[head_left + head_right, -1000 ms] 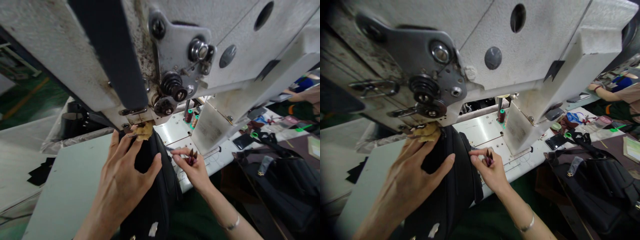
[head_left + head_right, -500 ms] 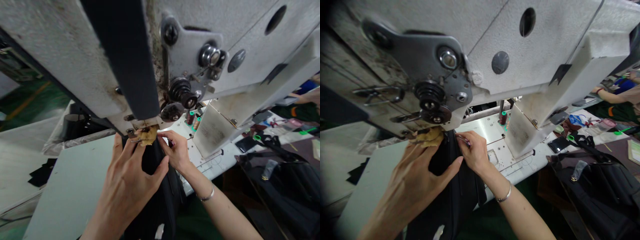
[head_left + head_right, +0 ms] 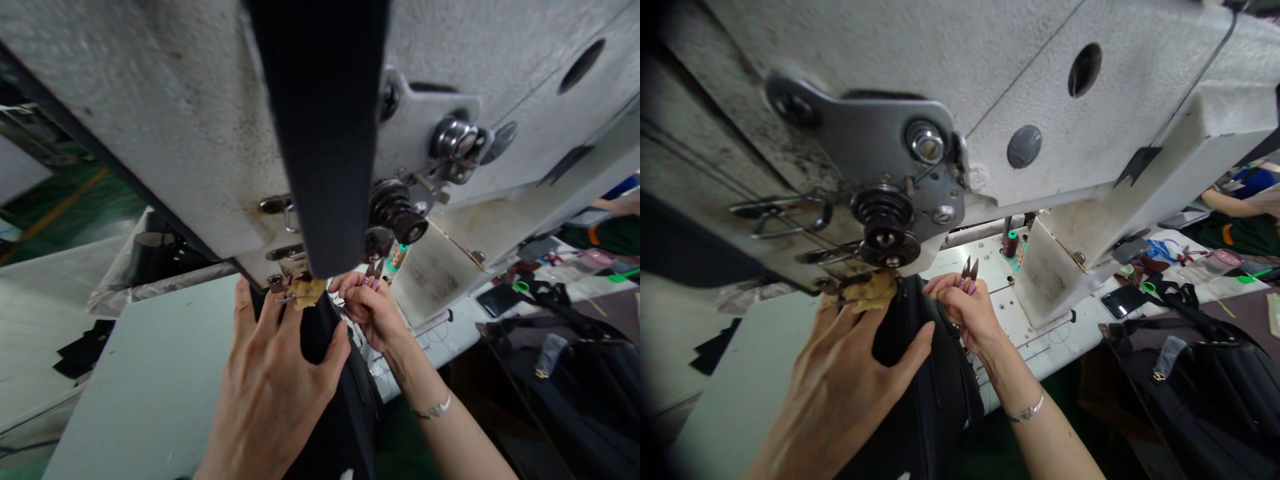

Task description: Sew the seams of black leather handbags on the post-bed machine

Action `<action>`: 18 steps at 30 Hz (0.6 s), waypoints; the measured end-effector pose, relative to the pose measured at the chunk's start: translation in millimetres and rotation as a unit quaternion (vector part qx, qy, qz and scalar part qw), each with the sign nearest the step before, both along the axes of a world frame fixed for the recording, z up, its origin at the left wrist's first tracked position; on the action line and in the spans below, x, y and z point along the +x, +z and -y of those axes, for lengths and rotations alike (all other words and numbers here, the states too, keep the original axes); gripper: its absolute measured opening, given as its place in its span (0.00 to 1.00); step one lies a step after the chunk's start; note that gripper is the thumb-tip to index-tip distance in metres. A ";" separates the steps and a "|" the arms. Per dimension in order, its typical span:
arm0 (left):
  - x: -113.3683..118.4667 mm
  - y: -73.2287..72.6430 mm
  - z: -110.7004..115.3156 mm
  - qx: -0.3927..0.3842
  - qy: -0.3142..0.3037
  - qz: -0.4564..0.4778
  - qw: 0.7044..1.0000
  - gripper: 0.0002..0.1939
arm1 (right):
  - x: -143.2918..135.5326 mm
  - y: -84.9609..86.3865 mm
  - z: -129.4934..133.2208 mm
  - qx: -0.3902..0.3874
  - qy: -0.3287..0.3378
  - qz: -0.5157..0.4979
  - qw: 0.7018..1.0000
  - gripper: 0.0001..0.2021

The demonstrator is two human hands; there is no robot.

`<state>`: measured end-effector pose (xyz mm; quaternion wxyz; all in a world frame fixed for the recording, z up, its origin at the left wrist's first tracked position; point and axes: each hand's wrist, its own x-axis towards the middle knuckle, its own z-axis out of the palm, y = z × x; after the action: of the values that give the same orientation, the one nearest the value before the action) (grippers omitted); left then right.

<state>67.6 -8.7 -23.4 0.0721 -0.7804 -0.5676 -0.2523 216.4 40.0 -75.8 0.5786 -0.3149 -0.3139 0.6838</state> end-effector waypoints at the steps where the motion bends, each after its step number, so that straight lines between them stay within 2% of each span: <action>1: -0.3 -0.5 0.2 0.000 0.000 -0.003 1.000 0.23 | -1.9 -1.3 -0.4 -0.006 0.013 -0.039 0.999 0.01; 5: -2.1 -1.6 0.1 0.004 -0.006 -0.009 1.000 0.21 | -7.9 -6.5 -1.6 0.009 0.021 -0.116 0.993 0.02; 10: -1.9 0.0 -1.5 0.020 -0.033 -0.011 0.999 0.18 | -13.8 -8.1 -2.2 -0.013 -0.001 -0.130 0.991 0.02; 18: -2.9 -2.2 0.2 0.010 -0.019 -0.019 1.000 0.20 | -14.5 -9.7 -5.4 -0.001 0.013 -0.167 0.986 0.05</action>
<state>64.7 -8.8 -25.6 0.0860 -0.7951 -0.5484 -0.2444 201.9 45.4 -85.5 0.6139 -0.1929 -0.2156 0.7345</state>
